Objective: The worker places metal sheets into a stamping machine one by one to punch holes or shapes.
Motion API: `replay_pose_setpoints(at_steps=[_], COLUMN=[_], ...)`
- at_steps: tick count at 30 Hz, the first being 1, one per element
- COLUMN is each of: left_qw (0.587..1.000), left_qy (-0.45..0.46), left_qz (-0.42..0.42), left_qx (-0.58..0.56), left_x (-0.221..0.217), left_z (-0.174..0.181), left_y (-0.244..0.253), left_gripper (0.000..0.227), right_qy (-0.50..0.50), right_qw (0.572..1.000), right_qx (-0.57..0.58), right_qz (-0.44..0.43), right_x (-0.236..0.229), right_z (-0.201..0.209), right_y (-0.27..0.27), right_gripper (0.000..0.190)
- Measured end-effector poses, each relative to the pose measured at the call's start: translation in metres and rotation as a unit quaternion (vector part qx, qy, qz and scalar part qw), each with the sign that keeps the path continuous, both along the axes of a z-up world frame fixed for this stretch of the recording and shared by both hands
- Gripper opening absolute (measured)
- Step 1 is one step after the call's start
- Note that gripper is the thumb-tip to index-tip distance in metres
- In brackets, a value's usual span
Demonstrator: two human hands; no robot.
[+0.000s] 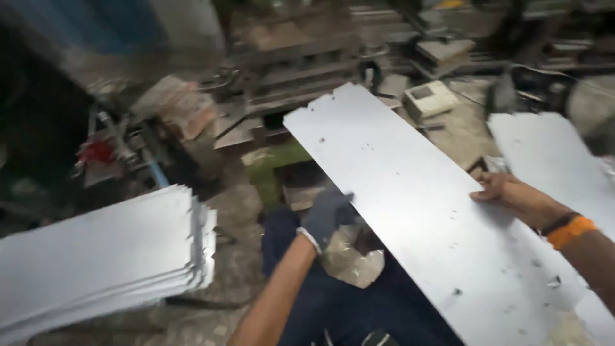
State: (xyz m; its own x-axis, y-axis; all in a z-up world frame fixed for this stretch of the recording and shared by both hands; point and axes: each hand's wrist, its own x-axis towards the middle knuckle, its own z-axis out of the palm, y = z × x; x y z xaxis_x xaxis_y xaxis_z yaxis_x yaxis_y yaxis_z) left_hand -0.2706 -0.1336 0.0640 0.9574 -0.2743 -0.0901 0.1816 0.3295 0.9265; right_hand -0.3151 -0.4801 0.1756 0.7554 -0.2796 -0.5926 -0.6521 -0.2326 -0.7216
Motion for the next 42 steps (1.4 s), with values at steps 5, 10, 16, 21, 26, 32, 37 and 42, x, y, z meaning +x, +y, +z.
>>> replay_pose_setpoints(at_steps=[5,10,16,21,26,32,37,42], left_qw=[0.983,0.980,0.981,0.978,0.923,0.941,0.988,0.985], left_qy=[-0.029,-0.046,0.015,0.091,0.282,0.037,0.109,0.091], left_qz=[-0.131,-0.152,-0.189,-0.176,-0.242,-0.175,-0.032,0.060], left_qx=[0.126,0.118,-0.049,0.069,-0.102,0.288,0.105,0.131], left_x=[-0.022,0.010,0.044,0.067,0.086,0.106,0.100,0.115], left_z=[0.000,0.017,0.075,-0.044,-0.164,-0.090,-0.027,-0.037], left_y=[-0.131,-0.283,-0.391,-0.419,-0.387,-0.311,-0.225,-0.125], left_gripper=[0.027,0.022,0.041,0.041,0.007,0.033,0.040,0.037], right_qy=[-0.032,-0.115,-0.197,-0.045,-0.098,-0.045,-0.010,-0.034], right_qw=[0.987,0.932,0.897,0.767,0.883,0.841,0.851,0.826], right_qx=[-0.110,-0.284,-0.351,-0.639,-0.453,-0.507,-0.512,-0.526], right_qz=[-0.110,-0.196,-0.184,-0.023,0.081,0.182,0.119,0.201], right_x=[-0.076,-0.126,-0.112,-0.098,-0.034,-0.038,-0.013,0.069], right_z=[-0.043,-0.009,0.002,-0.175,-0.243,-0.301,-0.430,-0.350], right_y=[-0.125,-0.210,-0.309,-0.408,-0.269,-0.269,-0.388,-0.240], right_gripper=[0.050,0.057,0.047,0.053,0.096,0.075,0.084,0.064])
